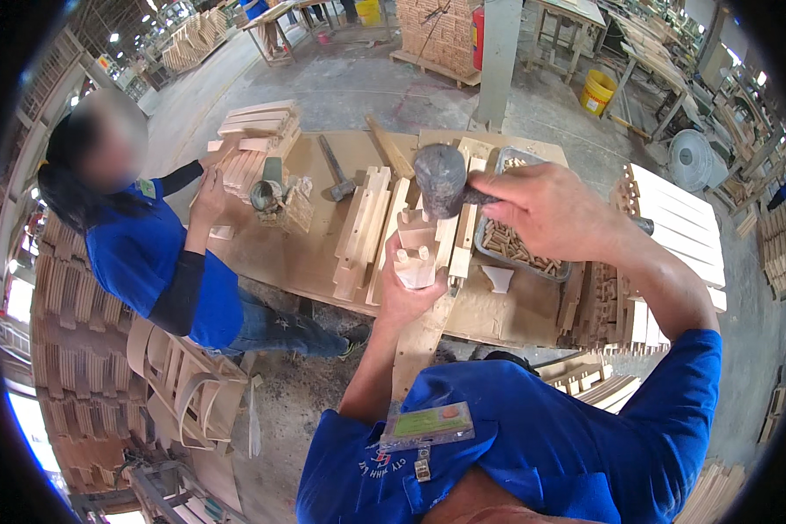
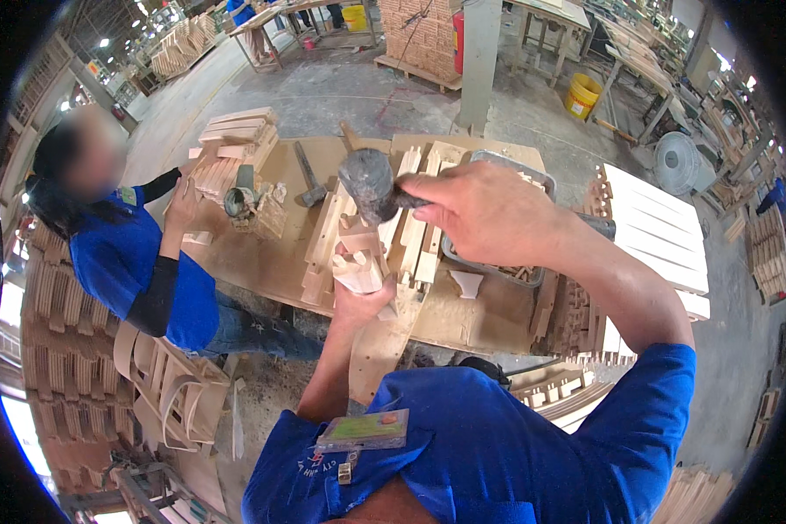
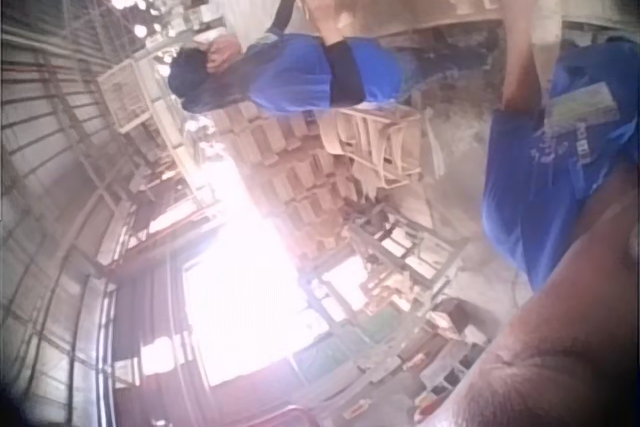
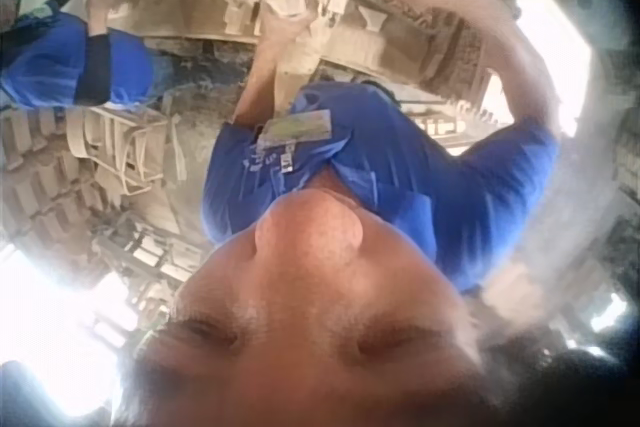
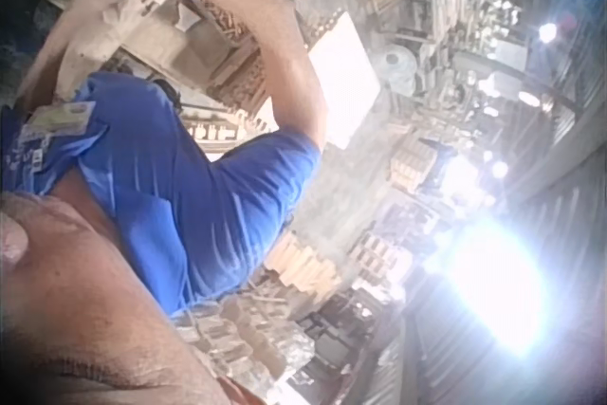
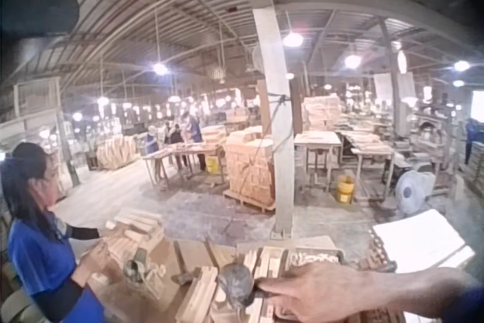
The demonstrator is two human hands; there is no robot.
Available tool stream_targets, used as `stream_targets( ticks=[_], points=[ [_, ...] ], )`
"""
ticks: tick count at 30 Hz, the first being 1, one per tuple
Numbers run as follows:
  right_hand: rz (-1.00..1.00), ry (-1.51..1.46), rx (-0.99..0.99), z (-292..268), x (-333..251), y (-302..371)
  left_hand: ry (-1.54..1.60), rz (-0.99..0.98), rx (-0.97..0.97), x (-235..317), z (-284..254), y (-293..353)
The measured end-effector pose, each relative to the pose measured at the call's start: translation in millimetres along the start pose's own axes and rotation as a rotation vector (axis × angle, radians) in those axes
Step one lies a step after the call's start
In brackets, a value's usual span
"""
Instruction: The person assembles wooden furniture components by inserting cylindrical wooden dowels into pre-drilled holes in rectangular wooden blocks. Using a hammer, the person taps the dowels to secure them, then stacks the finished pieces on a pile to the right. The process is repeated continuously with new blocks and dowels.
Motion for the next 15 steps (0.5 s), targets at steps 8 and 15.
stream_targets(
  ticks=[8,15],
  points=[
    [-0.161,-0.277,0.699,-59.5,-30.0,-13.0,-0.029,-0.038,0.006,1.8,8.5,-1.6],
    [0.066,0.045,-0.138,-17.6,-11.6,-32.7,-0.019,-0.01,0.012,3.4,6.3,-0.5]
  ],
)
Point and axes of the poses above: each hand's wrist, its own y-axis away from the middle knuckle, its own z-axis out of the palm, x = y × z, the point moved 6 cm from there along -y, towards the middle knuckle, and after that the axes turned 7 degrees about -x, right-handed, at the moved point
